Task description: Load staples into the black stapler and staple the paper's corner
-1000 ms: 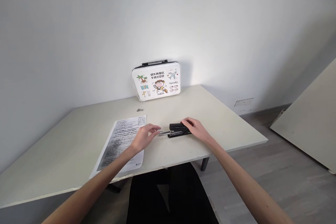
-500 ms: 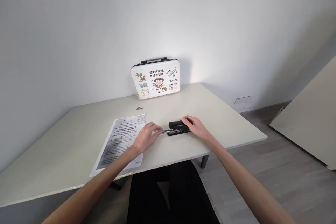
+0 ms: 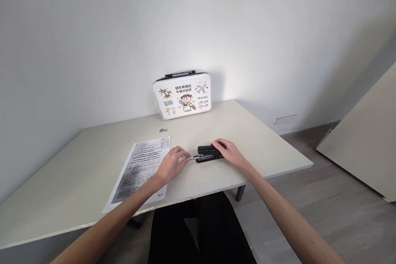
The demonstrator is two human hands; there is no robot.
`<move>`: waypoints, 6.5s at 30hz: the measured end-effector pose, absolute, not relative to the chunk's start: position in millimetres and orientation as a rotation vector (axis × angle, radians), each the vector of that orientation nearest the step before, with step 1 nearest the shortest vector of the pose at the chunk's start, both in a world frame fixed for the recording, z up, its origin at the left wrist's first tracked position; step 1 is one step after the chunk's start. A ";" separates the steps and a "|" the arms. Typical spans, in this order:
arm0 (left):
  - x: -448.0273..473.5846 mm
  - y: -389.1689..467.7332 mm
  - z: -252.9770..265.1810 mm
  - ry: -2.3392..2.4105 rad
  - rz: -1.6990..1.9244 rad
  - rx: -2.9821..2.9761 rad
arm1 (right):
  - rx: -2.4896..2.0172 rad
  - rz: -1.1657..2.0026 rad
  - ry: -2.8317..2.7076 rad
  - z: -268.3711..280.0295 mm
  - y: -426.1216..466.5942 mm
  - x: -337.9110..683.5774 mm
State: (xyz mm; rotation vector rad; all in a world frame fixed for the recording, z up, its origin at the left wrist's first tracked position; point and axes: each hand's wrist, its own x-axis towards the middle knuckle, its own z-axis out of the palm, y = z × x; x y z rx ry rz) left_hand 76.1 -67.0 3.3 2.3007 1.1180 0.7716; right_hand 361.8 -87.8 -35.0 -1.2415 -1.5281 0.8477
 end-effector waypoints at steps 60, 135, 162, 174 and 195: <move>-5.5 -105.6 4.9 1.071 0.543 2.774 | -1.276 0.812 -1.536 -43.5 -95.4 361.0; 66.7 -95.8 -30.0 0.911 0.564 2.714 | -1.484 0.635 -1.413 -38.1 -118.8 337.5; 70.4 -108.5 -30.6 0.760 0.591 2.724 | -1.578 0.562 -1.938 1.4 -73.0 322.0; 73.4 -114.6 -32.7 0.871 0.468 2.762 | -1.796 0.622 -2.141 18.2 -85.4 310.9; 80.8 -117.5 -35.0 0.925 0.438 2.799 | -1.912 0.558 -2.220 19.0 -87.1 302.8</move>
